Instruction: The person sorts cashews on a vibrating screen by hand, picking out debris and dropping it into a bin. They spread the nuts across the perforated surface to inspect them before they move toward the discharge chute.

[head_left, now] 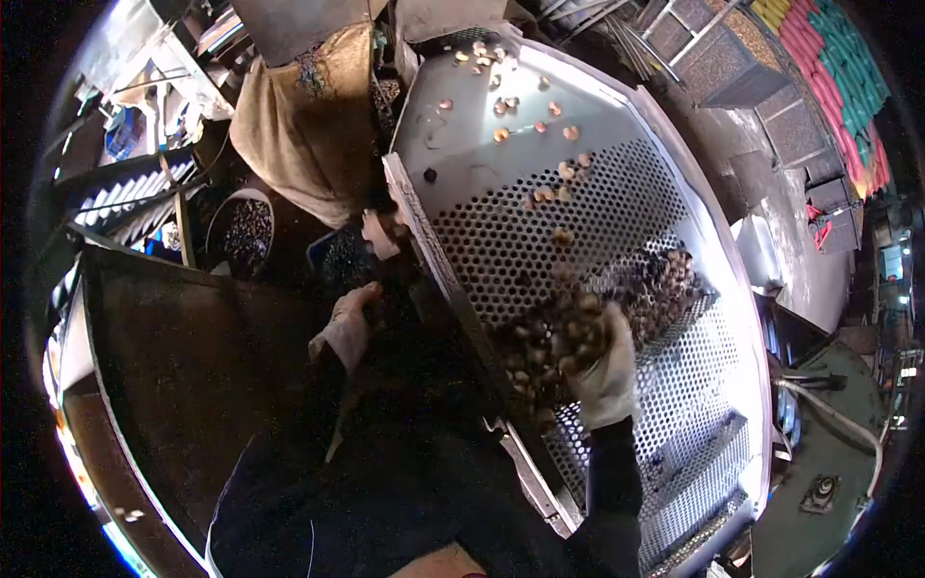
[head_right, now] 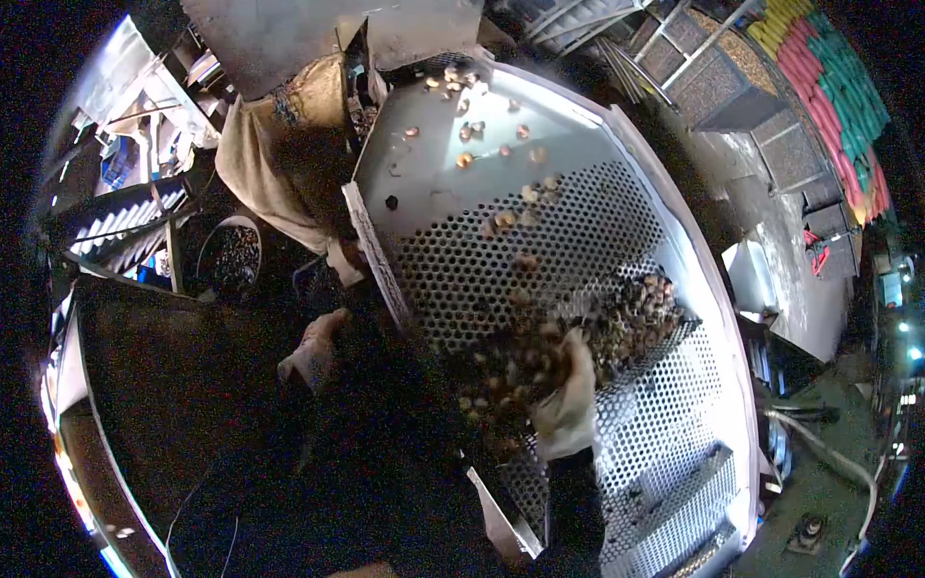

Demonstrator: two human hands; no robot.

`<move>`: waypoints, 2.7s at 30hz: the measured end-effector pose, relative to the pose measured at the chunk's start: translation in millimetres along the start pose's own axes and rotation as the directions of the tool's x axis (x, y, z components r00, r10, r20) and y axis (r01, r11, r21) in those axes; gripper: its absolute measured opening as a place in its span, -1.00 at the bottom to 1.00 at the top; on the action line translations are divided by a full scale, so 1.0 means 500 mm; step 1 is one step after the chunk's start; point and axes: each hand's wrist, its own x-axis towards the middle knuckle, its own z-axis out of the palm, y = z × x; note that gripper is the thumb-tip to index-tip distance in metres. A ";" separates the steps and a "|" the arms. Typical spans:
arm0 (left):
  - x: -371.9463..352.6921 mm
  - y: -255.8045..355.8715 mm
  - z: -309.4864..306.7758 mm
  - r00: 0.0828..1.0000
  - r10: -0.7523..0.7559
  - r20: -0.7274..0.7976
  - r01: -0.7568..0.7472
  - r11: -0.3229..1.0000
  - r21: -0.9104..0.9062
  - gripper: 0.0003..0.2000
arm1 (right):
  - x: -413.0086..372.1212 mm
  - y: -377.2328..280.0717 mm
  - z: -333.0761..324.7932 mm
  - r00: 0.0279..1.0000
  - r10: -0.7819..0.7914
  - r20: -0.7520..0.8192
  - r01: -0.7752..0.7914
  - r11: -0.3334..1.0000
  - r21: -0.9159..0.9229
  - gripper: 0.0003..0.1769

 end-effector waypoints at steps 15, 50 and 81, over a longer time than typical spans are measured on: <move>0.119 -0.052 -0.056 0.996 -0.025 0.090 0.045 0.974 -0.222 -0.69 | 0.220 -0.002 -0.252 0.883 -0.449 0.139 -0.289 -0.752 -0.593 -0.27; 0.168 0.435 0.733 0.342 0.546 0.765 -0.873 -0.116 0.473 -0.50 | 0.027 0.022 -0.112 0.857 -0.418 0.300 0.033 -0.537 -0.843 -0.24; 0.120 0.358 0.668 0.086 0.474 0.876 -0.882 -0.374 0.289 -0.60 | 0.073 0.049 -0.151 0.807 -0.483 0.339 0.078 -0.482 -0.873 -0.22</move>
